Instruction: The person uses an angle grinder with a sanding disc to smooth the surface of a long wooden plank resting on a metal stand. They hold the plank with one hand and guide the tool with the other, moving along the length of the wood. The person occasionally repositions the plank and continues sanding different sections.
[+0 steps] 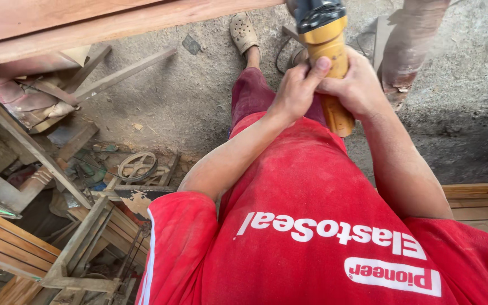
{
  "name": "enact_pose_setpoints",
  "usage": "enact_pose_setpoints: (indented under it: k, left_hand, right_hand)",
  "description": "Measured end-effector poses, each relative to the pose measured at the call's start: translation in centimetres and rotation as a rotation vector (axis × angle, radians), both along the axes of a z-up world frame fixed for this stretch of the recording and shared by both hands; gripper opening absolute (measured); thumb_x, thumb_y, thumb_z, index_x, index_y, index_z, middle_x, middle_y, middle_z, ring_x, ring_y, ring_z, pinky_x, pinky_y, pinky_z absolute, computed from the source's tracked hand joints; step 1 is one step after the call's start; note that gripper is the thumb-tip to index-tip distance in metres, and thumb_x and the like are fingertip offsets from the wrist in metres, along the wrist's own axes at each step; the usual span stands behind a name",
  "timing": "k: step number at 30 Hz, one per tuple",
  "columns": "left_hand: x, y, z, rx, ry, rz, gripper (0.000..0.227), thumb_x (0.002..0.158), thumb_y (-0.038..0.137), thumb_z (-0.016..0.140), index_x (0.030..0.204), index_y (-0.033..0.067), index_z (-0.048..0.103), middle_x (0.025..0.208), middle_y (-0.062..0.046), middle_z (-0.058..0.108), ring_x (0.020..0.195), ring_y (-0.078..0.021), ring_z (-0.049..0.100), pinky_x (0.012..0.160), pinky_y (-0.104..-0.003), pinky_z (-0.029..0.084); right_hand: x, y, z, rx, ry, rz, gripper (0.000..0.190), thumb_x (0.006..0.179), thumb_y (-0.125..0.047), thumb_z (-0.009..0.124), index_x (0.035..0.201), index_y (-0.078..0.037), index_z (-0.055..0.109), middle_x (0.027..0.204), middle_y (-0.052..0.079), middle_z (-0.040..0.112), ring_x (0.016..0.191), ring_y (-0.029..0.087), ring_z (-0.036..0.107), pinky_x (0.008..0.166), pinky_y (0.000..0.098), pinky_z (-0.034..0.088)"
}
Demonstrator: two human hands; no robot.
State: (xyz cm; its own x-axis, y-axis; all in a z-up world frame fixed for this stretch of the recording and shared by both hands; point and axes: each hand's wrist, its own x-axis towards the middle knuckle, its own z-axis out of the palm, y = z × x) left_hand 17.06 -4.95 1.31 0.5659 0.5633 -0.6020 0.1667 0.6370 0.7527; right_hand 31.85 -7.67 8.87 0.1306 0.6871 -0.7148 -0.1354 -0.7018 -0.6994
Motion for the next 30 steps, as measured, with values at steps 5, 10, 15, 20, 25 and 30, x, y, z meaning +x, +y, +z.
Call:
enact_pose_setpoints:
  k: [5,10,15,20,25,30]
  left_hand:
    - [4.6,-1.1,-0.6,0.154,0.075,-0.190,0.083,0.094,0.072,0.043,0.117,-0.0027,0.072,0.098,-0.020,0.081,0.093,-0.0237,0.080,0.086,-0.034,0.061]
    - [2.3,-0.9,-1.0,0.127,0.009,-0.182,0.082,0.096,0.071,0.044,0.123,-0.0027,0.070,0.107,-0.020,0.079,0.106,-0.0244,0.075,0.097,-0.035,0.054]
    - [-5.8,-0.3,-0.7,-0.031,0.022,0.028,0.076,0.101,0.064,0.048,0.131,-0.0033,0.065,0.116,-0.014,0.075,0.107,-0.0225,0.070,0.097,-0.036,0.055]
    - [-10.3,1.5,-0.5,-0.109,-0.121,0.263,0.072,0.104,0.058,0.051,0.140,-0.0049,0.052,0.132,-0.013,0.063,0.123,-0.0217,0.062,0.108,-0.037,0.050]
    - [-6.2,1.6,-0.1,-0.031,-0.121,0.128,0.072,0.106,0.059,0.048,0.134,-0.0059,0.060,0.129,-0.015,0.066,0.119,-0.0210,0.065,0.103,-0.034,0.052]
    - [1.2,-0.4,0.3,0.017,-0.066,-0.026,0.071,0.103,0.060,0.049,0.123,-0.0055,0.067,0.112,-0.015,0.076,0.106,-0.0192,0.071,0.094,-0.032,0.056]
  right_hand:
    - [3.0,-2.9,-0.2,0.010,-0.041,-0.138,0.043,0.085,-0.012,0.077,0.125,-0.002,0.060,0.112,0.004,0.069,0.098,0.012,0.068,0.089,0.0293,0.059]
    - [1.1,-2.6,-0.7,0.113,-0.111,-0.002,0.047,0.088,-0.014,0.074,0.131,0.000,0.060,0.118,0.006,0.071,0.106,0.013,0.069,0.096,0.0289,0.057]
    - [-4.4,1.4,-2.1,0.037,0.014,0.160,0.056,0.078,-0.019,0.078,0.127,-0.002,0.059,0.111,0.008,0.070,0.095,0.015,0.068,0.086,0.0317,0.059]
    - [-7.7,4.7,-3.2,0.058,-0.163,0.403,0.056,0.076,-0.028,0.085,0.120,-0.002,0.061,0.107,0.011,0.074,0.096,0.018,0.074,0.088,0.0343,0.059]
    - [-4.2,3.7,-1.6,-0.023,-0.187,0.316,0.057,0.072,-0.027,0.085,0.119,-0.003,0.064,0.105,0.009,0.074,0.093,0.016,0.072,0.085,0.0331,0.059]
    - [2.1,-0.1,-0.2,-0.010,-0.042,0.055,0.057,0.075,-0.018,0.086,0.124,-0.003,0.060,0.109,0.005,0.071,0.096,0.012,0.069,0.087,0.0308,0.059]
